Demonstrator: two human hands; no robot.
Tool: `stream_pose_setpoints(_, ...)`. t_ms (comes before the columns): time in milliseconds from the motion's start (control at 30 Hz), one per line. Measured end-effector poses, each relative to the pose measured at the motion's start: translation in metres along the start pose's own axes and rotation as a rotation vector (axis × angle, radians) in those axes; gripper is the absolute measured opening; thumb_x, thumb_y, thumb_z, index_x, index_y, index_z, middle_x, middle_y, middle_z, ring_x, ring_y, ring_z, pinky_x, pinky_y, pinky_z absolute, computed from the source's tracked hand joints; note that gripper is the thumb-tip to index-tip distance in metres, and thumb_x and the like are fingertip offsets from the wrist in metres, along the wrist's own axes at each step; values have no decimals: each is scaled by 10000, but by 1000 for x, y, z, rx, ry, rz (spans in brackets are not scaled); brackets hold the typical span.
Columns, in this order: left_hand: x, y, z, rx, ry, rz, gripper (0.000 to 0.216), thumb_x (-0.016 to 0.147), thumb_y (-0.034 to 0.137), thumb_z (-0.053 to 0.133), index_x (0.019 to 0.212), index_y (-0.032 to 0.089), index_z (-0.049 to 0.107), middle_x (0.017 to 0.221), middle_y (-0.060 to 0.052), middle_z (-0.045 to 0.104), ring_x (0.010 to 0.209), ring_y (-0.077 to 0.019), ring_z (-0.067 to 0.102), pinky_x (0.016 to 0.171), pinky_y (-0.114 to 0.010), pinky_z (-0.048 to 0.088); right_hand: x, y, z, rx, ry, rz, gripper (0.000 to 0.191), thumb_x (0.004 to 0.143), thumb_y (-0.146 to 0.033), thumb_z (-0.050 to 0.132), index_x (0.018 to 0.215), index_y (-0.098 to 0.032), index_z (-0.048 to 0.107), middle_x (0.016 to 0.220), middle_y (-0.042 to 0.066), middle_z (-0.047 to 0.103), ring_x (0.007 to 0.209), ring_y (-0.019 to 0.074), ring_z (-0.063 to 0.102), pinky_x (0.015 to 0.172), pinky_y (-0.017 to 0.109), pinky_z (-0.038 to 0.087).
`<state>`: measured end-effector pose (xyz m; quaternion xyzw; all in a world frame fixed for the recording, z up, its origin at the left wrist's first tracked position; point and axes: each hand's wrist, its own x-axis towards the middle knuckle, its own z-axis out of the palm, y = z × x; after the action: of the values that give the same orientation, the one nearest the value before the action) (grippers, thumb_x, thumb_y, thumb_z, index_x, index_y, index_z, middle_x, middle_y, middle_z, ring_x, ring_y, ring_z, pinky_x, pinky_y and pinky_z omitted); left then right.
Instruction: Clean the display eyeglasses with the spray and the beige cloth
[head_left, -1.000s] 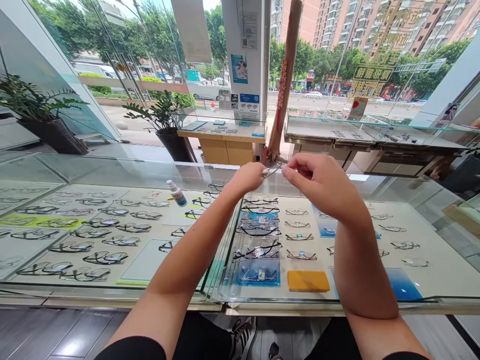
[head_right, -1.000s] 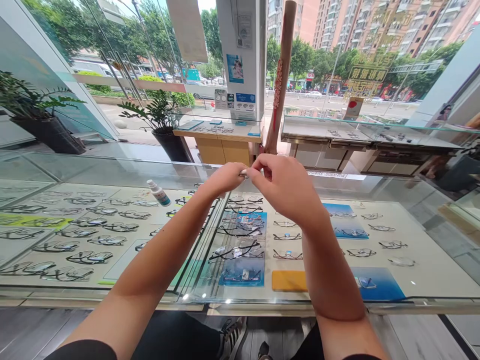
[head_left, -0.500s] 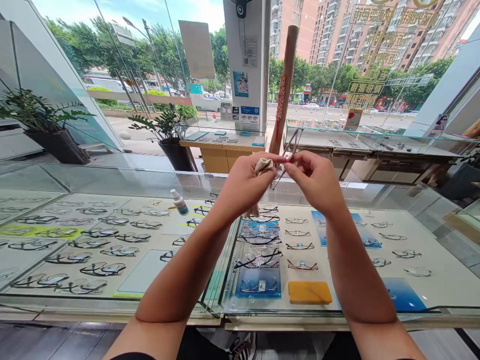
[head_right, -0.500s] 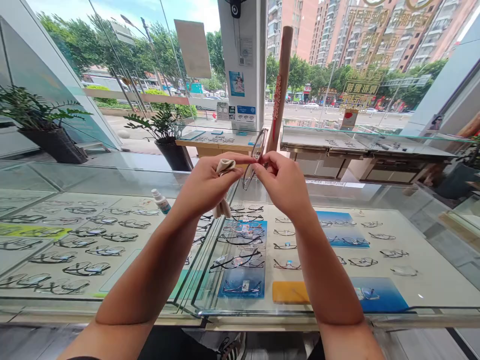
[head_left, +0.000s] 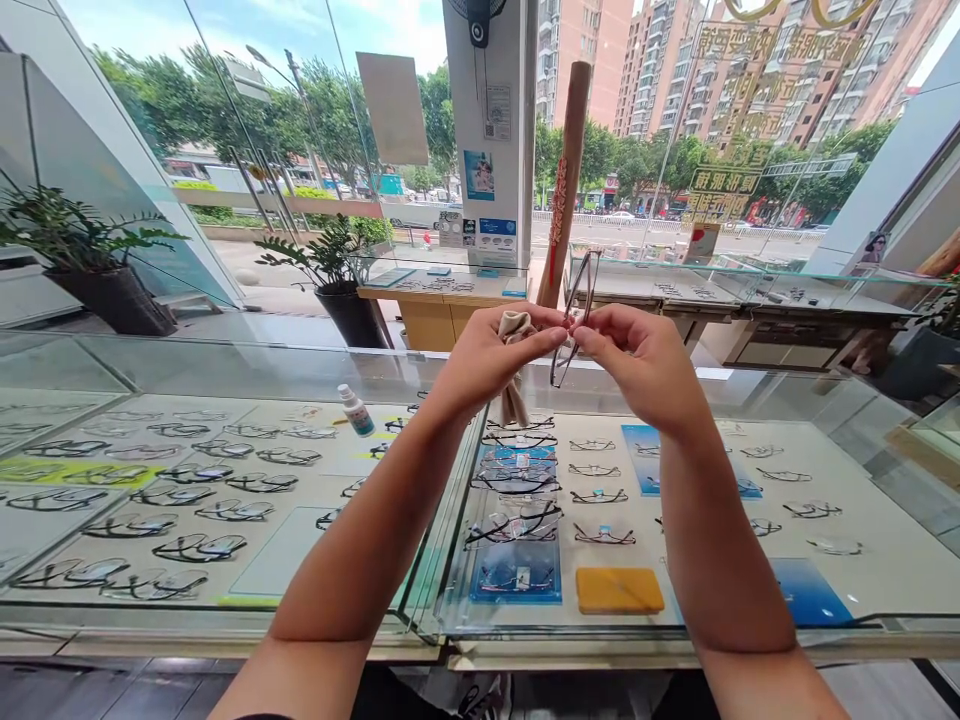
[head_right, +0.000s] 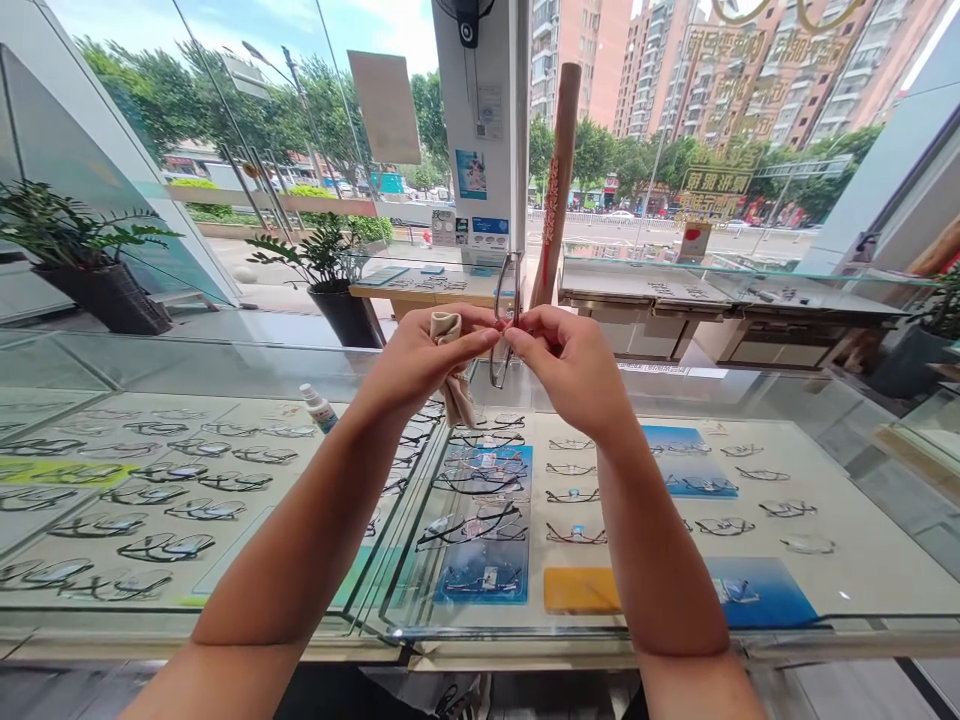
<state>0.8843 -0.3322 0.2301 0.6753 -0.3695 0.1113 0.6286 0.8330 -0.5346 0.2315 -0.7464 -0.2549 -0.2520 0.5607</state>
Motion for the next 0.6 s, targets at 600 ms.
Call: stream_pose_setpoints(600, -1, 1, 4, 38, 39, 23, 344, 876, 564, 873, 954, 236, 808, 883, -34, 782, 858, -181, 687, 699, -293, 525, -1, -4, -3, -128, 24, -42, 282, 1031, -443, 685, 898, -210, 772, 818, 31, 696, 763, 170, 564, 676, 338, 444)
